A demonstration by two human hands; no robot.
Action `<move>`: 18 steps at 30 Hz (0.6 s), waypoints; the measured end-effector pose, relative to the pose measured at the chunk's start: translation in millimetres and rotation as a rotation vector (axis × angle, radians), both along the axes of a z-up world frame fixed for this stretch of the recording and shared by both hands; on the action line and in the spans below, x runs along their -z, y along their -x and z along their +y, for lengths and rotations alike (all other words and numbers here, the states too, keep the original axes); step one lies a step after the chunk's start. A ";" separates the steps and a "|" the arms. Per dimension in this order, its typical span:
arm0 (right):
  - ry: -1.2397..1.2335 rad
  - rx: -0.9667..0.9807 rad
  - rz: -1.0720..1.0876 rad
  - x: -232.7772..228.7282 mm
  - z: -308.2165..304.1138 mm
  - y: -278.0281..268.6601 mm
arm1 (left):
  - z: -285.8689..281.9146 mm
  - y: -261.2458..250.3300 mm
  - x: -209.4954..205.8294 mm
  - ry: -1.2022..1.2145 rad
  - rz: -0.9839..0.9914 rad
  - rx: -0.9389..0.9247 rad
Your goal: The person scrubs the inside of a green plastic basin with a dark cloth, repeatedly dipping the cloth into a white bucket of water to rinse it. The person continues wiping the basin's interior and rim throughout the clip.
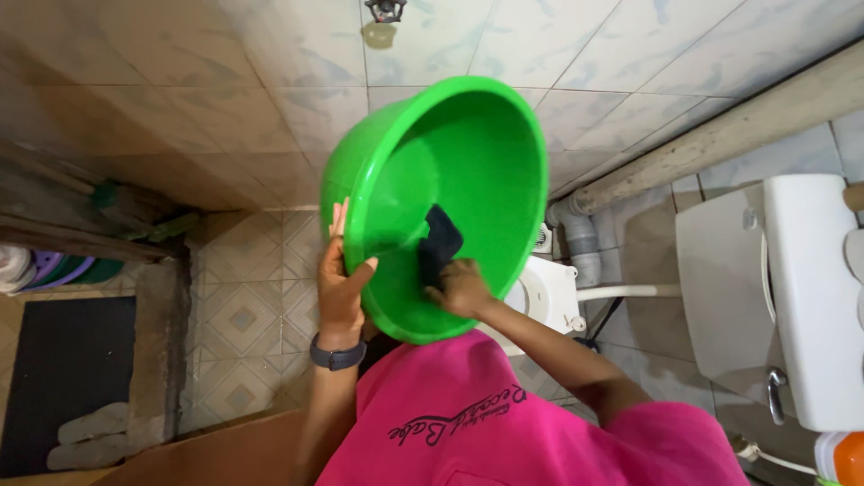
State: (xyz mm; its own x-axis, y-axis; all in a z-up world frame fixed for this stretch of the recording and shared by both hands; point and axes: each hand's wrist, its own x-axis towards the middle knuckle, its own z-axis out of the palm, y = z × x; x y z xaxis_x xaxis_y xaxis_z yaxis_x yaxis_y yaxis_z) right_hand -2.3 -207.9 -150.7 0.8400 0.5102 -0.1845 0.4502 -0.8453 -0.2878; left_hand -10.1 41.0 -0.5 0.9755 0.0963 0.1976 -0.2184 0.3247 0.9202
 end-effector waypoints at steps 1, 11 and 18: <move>-0.060 -0.080 -0.014 3.7 14.8 -7.2 | -6.2 0.1 -3.2 0.045 0.002 0.027; -0.604 -0.051 -0.123 -16.6 97.6 -111.0 | -41.4 18.3 -13.6 0.112 -0.061 0.150; -0.666 0.473 -0.067 -19.3 72.4 -188.6 | -45.0 30.0 -14.5 0.016 -0.052 0.112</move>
State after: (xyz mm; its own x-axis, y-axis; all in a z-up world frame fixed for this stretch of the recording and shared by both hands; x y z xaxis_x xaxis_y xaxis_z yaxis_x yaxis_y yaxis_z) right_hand 186.3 -135.5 -131.3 0.9923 0.0843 0.0908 0.1235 -0.6114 -0.7816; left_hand -40.1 -3.9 14.0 0.9690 -0.0091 0.2471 -0.2269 0.3644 0.9032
